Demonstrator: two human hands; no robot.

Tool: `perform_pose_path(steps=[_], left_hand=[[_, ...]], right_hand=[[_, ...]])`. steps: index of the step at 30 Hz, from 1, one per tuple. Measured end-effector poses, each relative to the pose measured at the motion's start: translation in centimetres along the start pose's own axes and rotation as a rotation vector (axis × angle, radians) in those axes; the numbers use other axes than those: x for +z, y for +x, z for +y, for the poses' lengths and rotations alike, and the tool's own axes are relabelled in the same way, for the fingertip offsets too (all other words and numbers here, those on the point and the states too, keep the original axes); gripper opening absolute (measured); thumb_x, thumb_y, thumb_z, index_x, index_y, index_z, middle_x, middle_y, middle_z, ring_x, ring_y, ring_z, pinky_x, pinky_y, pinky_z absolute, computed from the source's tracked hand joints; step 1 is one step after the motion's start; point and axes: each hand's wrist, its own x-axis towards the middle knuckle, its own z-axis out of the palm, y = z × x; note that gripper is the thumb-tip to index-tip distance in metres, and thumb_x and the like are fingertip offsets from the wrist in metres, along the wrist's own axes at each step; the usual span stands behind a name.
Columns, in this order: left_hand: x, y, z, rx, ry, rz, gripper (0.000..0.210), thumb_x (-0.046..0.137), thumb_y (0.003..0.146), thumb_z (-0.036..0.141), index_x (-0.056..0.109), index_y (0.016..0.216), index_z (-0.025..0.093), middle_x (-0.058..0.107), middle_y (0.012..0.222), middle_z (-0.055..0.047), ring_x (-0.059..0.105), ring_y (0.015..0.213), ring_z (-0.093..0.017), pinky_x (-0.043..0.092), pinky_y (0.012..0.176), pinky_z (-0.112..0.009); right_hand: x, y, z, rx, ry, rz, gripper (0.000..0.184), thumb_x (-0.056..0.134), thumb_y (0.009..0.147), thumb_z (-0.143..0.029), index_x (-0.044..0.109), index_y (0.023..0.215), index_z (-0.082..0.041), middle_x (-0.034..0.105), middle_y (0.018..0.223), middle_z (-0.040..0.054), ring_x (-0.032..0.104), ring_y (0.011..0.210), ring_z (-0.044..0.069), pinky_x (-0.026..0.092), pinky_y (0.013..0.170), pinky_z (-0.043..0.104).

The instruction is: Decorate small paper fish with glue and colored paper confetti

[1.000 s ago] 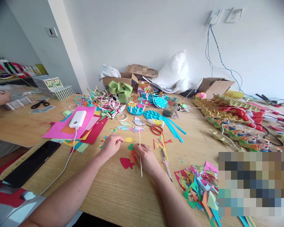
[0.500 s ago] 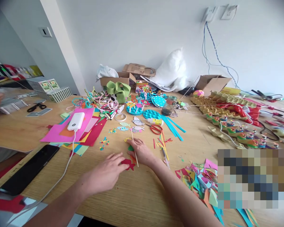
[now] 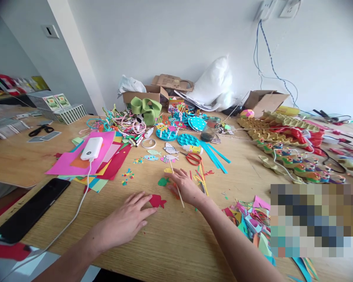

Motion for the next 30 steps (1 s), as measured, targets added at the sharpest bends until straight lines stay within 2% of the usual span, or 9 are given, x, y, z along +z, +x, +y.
perform_pose_path(steps=[3,5,12,16,20,25,30], left_hand=[[0.1,0.0,-0.2,-0.007,0.015,0.016,0.041,0.055,0.092,0.024,0.057,0.133,0.030,0.047,0.147,-0.010,0.039,0.137,-0.033,0.033,0.112,-0.052],[0.0,0.0,-0.4,-0.009,0.025,0.024,0.041,0.055,0.092,0.025,0.058,0.132,0.030,0.048,0.146,-0.009,0.039,0.137,-0.032,0.033,0.113,-0.051],[-0.2,0.5,-0.5,-0.022,0.061,0.015,0.039,0.054,0.093,0.027,0.058,0.132,0.027,0.048,0.146,-0.010,0.036,0.139,-0.035,0.032,0.113,-0.054],[-0.1,0.8,-0.3,-0.030,0.059,0.029,0.038,0.056,0.093,0.027,0.059,0.131,0.027,0.048,0.147,-0.011,0.036,0.139,-0.034,0.033,0.112,-0.054],[-0.3,1.1,-0.4,-0.049,0.055,0.042,0.038,0.057,0.093,0.028,0.059,0.131,0.028,0.049,0.146,-0.010,0.037,0.139,-0.035,0.032,0.112,-0.054],[-0.4,1.9,-1.1,-0.103,0.076,0.050,0.039,0.058,0.092,0.028,0.060,0.131,0.027,0.051,0.144,-0.011,0.037,0.139,-0.037,0.032,0.111,-0.058],[-0.1,2.8,-1.9,-0.117,0.123,0.083,0.039,0.055,0.094,0.031,0.059,0.132,0.025,0.051,0.144,-0.012,0.038,0.138,-0.037,0.030,0.111,-0.058]], right_hand=[[0.4,0.0,-1.1,-0.093,0.049,-0.026,0.035,0.056,0.093,-0.023,0.060,0.127,-0.024,0.067,0.124,0.0121,0.049,0.131,0.028,0.040,0.108,0.054],[0.6,-0.1,-1.2,-0.095,0.054,-0.014,0.031,0.055,0.093,-0.021,0.063,0.123,-0.023,0.068,0.119,0.0121,0.052,0.128,0.028,0.043,0.105,0.052],[-0.1,-0.7,1.0,0.105,-0.042,0.123,0.028,0.048,0.096,-0.022,0.066,0.117,-0.022,0.067,0.117,0.0129,0.057,0.121,0.029,0.050,0.095,0.048],[-0.5,-1.1,1.0,0.097,0.001,0.180,0.029,0.045,0.095,-0.018,0.067,0.114,-0.022,0.068,0.111,0.0136,0.061,0.116,0.027,0.052,0.091,0.044],[-0.2,-1.3,0.5,0.041,0.036,0.131,0.034,0.043,0.094,-0.013,0.066,0.117,-0.022,0.067,0.116,0.0135,0.060,0.117,0.025,0.051,0.094,0.043],[0.1,-1.0,0.4,0.060,0.015,0.046,0.039,0.046,0.092,-0.012,0.064,0.125,-0.024,0.067,0.120,0.0118,0.054,0.124,0.027,0.048,0.098,0.048],[0.0,-0.7,0.6,0.098,-0.031,0.046,0.038,0.041,0.096,-0.015,0.063,0.125,-0.027,0.070,0.117,0.0091,0.054,0.125,0.028,0.047,0.099,0.050]])
